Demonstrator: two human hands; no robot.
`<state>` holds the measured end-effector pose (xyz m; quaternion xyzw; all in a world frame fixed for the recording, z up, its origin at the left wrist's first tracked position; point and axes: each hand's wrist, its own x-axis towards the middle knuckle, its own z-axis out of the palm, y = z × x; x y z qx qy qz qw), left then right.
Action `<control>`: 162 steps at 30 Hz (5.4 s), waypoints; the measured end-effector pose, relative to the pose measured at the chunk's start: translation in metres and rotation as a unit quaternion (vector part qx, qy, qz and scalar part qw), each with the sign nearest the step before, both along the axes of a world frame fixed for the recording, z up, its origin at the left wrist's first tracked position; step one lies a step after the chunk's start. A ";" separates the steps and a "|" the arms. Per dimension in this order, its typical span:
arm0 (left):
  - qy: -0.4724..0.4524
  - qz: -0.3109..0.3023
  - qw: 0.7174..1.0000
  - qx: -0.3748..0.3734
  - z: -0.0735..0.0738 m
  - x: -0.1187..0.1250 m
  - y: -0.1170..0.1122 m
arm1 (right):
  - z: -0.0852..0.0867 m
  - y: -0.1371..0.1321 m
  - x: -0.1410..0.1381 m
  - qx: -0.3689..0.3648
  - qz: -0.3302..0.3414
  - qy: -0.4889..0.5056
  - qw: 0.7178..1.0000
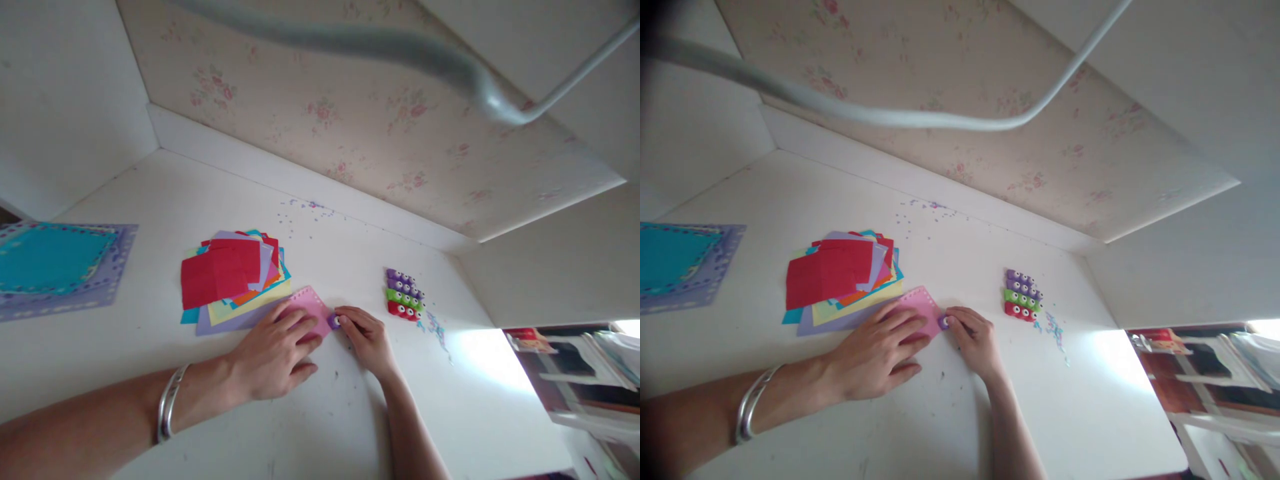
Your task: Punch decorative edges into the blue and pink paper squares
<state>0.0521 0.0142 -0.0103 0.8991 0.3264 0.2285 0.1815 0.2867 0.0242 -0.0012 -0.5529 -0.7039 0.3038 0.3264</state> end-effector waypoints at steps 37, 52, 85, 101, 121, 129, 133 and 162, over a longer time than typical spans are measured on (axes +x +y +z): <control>0.004 -0.014 1.000 -0.005 -0.006 0.000 0.000 | 0.002 0.004 -0.014 -0.081 -0.053 0.028 0.995; 0.019 -0.016 0.999 0.020 -0.007 0.001 0.002 | 0.009 0.002 -0.020 -0.122 -0.097 0.002 0.988; 0.072 -0.041 0.996 0.022 0.006 0.000 0.002 | 0.009 0.030 0.024 -0.048 -0.127 -0.068 0.988; 0.087 -0.041 0.995 0.023 0.006 -0.001 0.003 | 0.027 0.088 0.004 -0.027 -0.123 -0.120 0.985; 0.067 -0.043 0.997 0.017 0.008 -0.002 0.006 | 0.021 0.248 -0.094 0.027 -0.043 -0.277 0.959; 0.072 -0.043 0.996 0.022 0.004 -0.003 0.006 | 0.028 0.176 -0.060 0.059 -0.057 -0.256 0.963; 0.069 -0.042 0.996 0.025 0.006 -0.003 0.006 | 0.025 0.094 -0.010 0.121 -0.174 -0.171 0.962; 0.061 -0.043 0.997 0.037 0.014 0.002 0.001 | -0.007 -0.009 0.057 0.030 -0.369 -0.251 0.895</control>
